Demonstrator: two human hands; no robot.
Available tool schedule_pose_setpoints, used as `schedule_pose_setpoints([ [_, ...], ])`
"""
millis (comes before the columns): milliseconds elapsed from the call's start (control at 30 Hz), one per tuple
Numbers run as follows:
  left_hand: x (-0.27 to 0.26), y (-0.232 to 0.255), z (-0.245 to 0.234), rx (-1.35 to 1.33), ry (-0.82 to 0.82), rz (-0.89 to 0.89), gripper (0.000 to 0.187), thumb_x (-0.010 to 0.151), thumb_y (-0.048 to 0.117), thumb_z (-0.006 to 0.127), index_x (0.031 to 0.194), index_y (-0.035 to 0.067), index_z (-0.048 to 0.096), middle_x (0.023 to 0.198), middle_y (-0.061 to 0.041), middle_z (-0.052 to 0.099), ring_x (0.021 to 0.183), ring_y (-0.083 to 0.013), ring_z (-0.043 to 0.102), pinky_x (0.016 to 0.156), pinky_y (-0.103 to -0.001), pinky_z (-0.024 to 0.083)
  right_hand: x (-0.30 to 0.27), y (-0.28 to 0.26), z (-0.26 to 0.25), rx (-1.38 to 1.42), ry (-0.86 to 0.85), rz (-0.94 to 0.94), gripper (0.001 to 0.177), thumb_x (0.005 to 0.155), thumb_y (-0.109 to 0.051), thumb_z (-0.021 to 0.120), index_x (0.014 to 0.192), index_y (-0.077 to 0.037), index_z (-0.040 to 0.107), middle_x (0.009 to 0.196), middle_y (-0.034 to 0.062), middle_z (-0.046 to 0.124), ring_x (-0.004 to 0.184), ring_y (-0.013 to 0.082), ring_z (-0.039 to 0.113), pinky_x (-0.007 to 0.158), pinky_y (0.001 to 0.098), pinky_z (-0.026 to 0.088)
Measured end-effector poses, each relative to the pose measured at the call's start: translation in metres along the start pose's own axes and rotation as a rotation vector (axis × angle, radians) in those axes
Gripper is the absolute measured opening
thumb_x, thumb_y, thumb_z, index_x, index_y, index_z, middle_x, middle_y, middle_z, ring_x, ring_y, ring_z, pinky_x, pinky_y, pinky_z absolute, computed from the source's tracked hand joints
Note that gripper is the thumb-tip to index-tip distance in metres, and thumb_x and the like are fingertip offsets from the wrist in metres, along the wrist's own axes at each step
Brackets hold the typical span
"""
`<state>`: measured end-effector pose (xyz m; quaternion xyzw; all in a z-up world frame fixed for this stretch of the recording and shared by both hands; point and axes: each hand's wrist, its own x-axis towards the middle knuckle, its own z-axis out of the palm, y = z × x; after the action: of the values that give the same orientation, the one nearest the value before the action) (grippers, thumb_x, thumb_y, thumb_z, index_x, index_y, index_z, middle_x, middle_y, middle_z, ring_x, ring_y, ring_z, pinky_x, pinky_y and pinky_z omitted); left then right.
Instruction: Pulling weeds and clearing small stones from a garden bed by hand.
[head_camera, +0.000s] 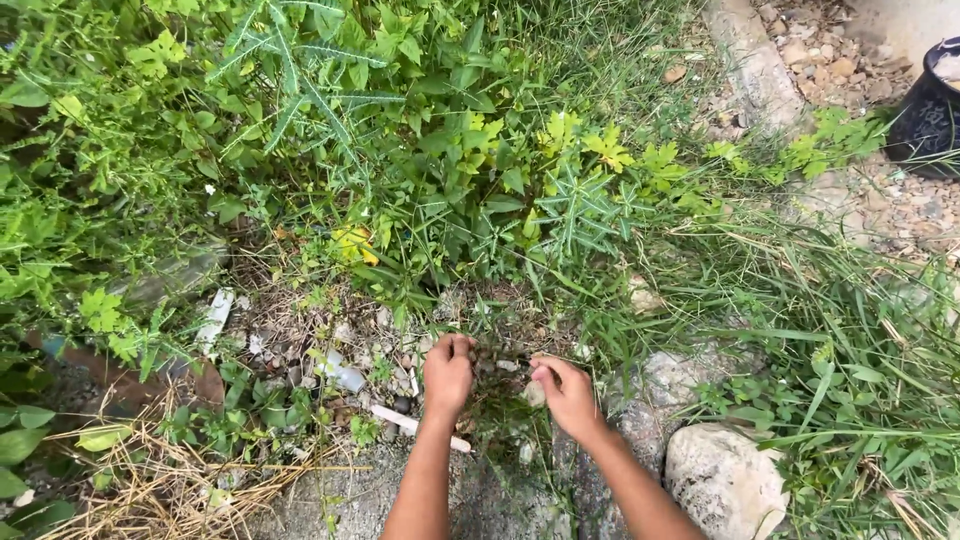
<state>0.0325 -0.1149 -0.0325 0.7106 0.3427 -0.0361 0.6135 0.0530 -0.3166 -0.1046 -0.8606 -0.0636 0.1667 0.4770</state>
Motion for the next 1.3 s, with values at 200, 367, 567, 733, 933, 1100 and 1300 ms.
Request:
schedule_pose_setpoints([
  [200,-0.001,0.003,0.008,0.021,-0.021,-0.102,0.035,0.109,0.026,0.040,0.133,0.009,0.059,0.108,-0.013,0.073,0.049,-0.0079,0.041,0.049,-0.025,0.045,-0.001,-0.006,0.031,-0.306,-0.278,0.064,0.048,0.098,-0.042,0.060,0.137,-0.014,0.059,0.154,0.0173,0.042,0.151,0.0316,0.022,0.124,0.0571,0.022],
  [367,-0.018,0.015,0.009,0.108,-0.131,-0.116,0.038,0.108,0.026,0.042,0.138,0.006,0.055,0.135,-0.015,0.065,0.062,-0.0092,0.056,0.079,-0.029,0.060,0.015,-0.001,0.076,-0.652,-0.271,0.147,0.055,0.091,-0.052,0.077,0.086,0.002,0.069,0.070,0.0113,0.069,0.052,0.0192,0.063,0.044,0.0315,0.054],
  [567,0.033,-0.074,0.028,0.459,-0.132,0.048,0.035,0.099,0.031,0.051,0.113,0.008,0.073,0.103,-0.025,0.074,0.113,-0.0443,0.066,0.093,-0.056,0.052,0.068,0.068,0.156,-0.952,-0.273,0.293,0.027,0.096,-0.025,0.064,0.113,-0.007,0.075,0.108,0.0124,0.073,0.098,0.0249,0.074,0.068,0.0448,0.064],
  [733,0.026,-0.065,0.030,0.445,-0.166,0.032,0.039,0.100,0.035,0.049,0.126,0.013,0.069,0.109,-0.022,0.074,0.118,-0.0403,0.066,0.099,-0.053,0.052,0.054,0.057,0.146,-1.070,-0.348,0.222,0.024,0.093,-0.023,0.057,0.102,-0.013,0.076,0.105,0.0124,0.070,0.099,0.0304,0.071,0.068,0.0507,0.058],
  [933,0.018,-0.042,0.023,0.317,-0.167,0.073,0.042,0.102,0.034,0.045,0.127,0.008,0.066,0.107,-0.024,0.074,0.117,-0.0441,0.065,0.098,-0.056,0.051,0.022,0.011,0.081,-0.926,-0.360,0.013,0.032,0.093,-0.028,0.054,0.082,-0.010,0.080,0.083,0.0123,0.077,0.089,0.0316,0.077,0.073,0.0440,0.061],
  [1100,0.018,-0.034,0.015,0.154,-0.223,-0.004,0.023,0.110,0.013,0.044,0.117,0.006,0.064,0.095,-0.008,0.071,0.057,-0.0087,0.052,0.048,-0.022,0.045,0.012,-0.003,0.063,-0.723,-0.397,0.134,0.028,0.104,-0.024,0.048,0.082,-0.014,0.063,0.064,0.0008,0.056,0.046,0.0136,0.048,0.042,0.0277,0.047],
  [1300,0.013,-0.023,0.011,0.146,-0.250,-0.078,0.026,0.112,0.012,0.040,0.124,0.005,0.061,0.094,-0.009,0.069,0.059,-0.0087,0.052,0.055,-0.020,0.052,0.007,0.034,0.079,-0.749,-0.335,0.017,0.032,0.104,-0.022,0.044,0.078,-0.018,0.062,0.059,-0.0030,0.058,0.039,0.0076,0.046,0.038,0.0215,0.046],
])
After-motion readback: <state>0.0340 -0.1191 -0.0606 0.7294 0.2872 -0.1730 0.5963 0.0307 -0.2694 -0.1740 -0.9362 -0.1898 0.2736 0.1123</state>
